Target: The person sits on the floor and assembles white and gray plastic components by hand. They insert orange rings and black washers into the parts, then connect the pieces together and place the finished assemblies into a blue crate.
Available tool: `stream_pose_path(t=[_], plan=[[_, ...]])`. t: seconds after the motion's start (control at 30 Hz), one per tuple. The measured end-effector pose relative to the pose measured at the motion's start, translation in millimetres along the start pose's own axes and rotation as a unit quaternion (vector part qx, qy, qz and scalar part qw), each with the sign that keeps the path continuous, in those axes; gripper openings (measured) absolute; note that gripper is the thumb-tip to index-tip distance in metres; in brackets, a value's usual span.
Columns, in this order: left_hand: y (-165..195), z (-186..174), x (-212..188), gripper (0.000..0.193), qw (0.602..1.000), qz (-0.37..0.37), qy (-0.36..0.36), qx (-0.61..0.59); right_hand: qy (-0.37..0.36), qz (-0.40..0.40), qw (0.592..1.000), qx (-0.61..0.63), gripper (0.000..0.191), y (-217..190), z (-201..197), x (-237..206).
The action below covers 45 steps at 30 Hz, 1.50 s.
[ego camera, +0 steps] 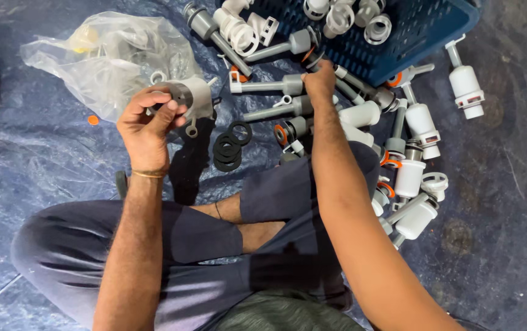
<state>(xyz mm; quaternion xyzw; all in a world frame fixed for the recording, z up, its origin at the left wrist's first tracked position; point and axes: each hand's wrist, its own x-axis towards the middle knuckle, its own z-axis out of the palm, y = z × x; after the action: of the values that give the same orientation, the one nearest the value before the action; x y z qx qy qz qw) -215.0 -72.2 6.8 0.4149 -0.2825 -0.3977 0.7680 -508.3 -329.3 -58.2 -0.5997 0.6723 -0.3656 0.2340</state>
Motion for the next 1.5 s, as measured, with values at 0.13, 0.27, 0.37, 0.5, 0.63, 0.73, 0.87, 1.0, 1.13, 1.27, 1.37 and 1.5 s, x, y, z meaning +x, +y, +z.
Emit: stream_pose_path(t=[0.13, 0.27, 0.37, 0.5, 0.63, 0.73, 0.87, 1.0, 1.13, 1.27, 1.37, 1.5], plan=[[-1.4, -9.3, -2.2, 0.011, 0.999, 0.001, -0.036, -0.009, -0.075, 0.055, 0.964, 0.248, 0.043, -19.1, -13.2, -3.4], [-5.2, -3.2, -4.4, 0.015, 0.996, 0.012, -0.090, 0.012, 0.002, -0.209, 0.966, 0.151, 0.044, -75.9, -34.1, -36.0], [-8.5, 14.6, -11.8, 0.025, 0.990, 0.011, -0.133, 0.049, -0.034, -0.364, 0.927, 0.089, 0.048, -117.9, -45.8, -89.7], [-8.9, 34.6, -27.0, 0.062, 0.955, 0.050, -0.127, 0.261, -0.081, -0.469, 0.878, 0.056, 0.047, -144.2, -48.4, -172.3], [-12.5, 45.2, -35.0, 0.076, 0.869, 0.163, -0.069, 0.462, -0.145, -0.496, 0.856, 0.036, 0.049, -143.4, -46.7, -211.3], [-19.8, 51.6, -34.8, 0.057, 0.869, 0.125, -0.050, 0.476, -0.176, -0.509, 0.842, 0.029, 0.048, -142.3, -49.1, -211.6], [-29.6, 58.1, -32.1, 0.055, 0.855, 0.148, -0.042, 0.495, -0.193, -0.519, 0.832, 0.029, 0.051, -146.4, -60.0, -198.1], [-35.9, 63.1, -30.6, 0.059, 0.855, 0.142, -0.048, 0.497, -0.086, -0.526, 0.845, 0.033, 0.052, -141.6, -77.6, -187.1], [-37.3, 70.9, -31.4, 0.060, 0.841, 0.175, -0.066, 0.507, -0.164, -0.405, 0.899, 0.045, 0.039, -129.3, -73.9, -175.1], [-33.8, 73.9, -29.7, 0.057, 0.867, 0.139, -0.138, 0.457, -0.178, -0.356, 0.911, 0.105, 0.016, -108.8, -64.5, -172.9], [-33.2, 69.5, -27.1, 0.056, 0.900, 0.092, -0.191, 0.382, -0.149, -0.355, 0.916, 0.110, 0.012, -94.2, -59.7, -165.4], [-41.2, 60.9, -24.9, 0.029, 0.935, 0.062, -0.157, 0.312, -0.049, -0.383, 0.917, 0.103, 0.009, -83.4, -62.5, -115.7]])
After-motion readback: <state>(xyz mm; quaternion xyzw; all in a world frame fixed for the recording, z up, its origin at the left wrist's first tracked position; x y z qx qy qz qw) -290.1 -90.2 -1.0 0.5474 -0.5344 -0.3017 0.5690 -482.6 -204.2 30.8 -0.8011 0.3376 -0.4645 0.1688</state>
